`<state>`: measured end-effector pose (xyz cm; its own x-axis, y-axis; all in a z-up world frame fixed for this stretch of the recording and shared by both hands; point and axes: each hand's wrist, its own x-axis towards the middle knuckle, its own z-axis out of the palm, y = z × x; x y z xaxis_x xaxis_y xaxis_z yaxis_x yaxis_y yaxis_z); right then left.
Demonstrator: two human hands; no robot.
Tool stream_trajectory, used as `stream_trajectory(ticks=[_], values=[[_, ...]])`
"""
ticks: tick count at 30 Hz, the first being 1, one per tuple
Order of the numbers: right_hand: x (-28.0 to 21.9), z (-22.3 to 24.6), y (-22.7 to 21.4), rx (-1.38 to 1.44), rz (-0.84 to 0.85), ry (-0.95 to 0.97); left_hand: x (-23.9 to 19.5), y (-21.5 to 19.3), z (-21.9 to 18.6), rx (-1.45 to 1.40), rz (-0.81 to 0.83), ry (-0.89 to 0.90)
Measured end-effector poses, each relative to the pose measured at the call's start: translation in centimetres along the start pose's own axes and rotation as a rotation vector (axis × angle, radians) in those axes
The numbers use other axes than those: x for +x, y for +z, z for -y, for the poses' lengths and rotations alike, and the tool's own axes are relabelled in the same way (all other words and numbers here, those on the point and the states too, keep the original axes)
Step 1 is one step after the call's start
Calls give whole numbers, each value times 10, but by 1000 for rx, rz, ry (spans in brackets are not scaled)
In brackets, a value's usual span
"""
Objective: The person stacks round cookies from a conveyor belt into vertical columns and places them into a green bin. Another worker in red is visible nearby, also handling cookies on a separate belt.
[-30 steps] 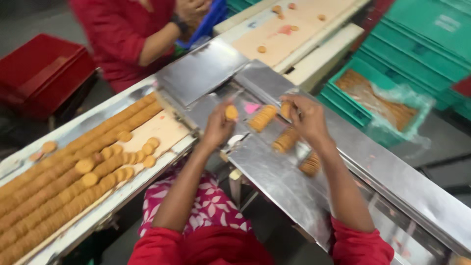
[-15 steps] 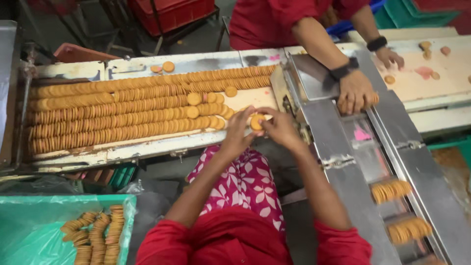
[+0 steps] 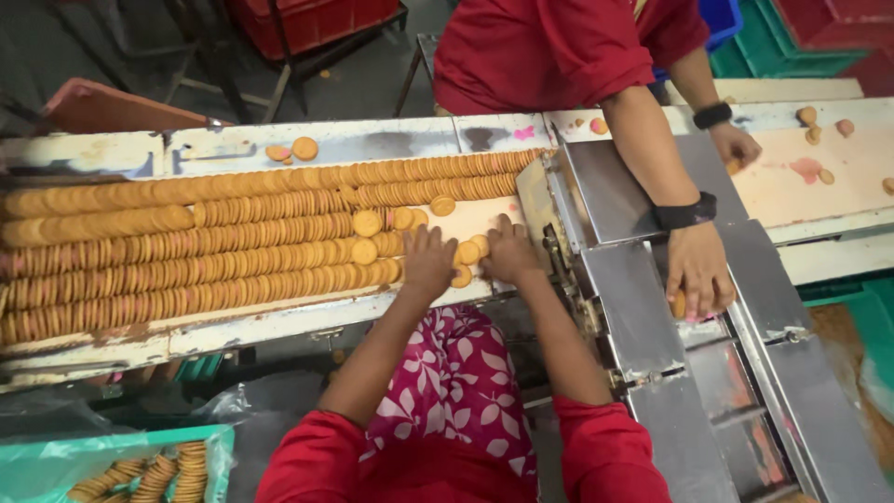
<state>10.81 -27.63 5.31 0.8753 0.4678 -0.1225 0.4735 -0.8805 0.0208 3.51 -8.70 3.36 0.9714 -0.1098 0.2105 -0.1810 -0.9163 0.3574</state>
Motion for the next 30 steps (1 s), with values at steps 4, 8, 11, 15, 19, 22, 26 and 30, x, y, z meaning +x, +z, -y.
stream_trajectory(ticks=[4,8,11,15,19,22,26,30], values=[[-2,21,-3,330,-56,8,5,9,32,9,31,18],[-11,54,1,615,-35,-9,-6,2,43,-28,-118,82],[-2,67,-1,657,-192,-174,-12,-30,62,-154,-246,155],[-4,73,10,572,-193,-175,-50,-75,109,-37,-187,60],[6,81,19,541,-157,-99,-68,-98,133,13,-129,47],[13,95,20,447,-331,-206,-68,-114,142,-33,-24,-106],[13,119,23,401,-181,-17,-74,-121,150,225,-426,-137],[24,121,20,356,-84,21,-72,-91,160,290,-272,-25]])
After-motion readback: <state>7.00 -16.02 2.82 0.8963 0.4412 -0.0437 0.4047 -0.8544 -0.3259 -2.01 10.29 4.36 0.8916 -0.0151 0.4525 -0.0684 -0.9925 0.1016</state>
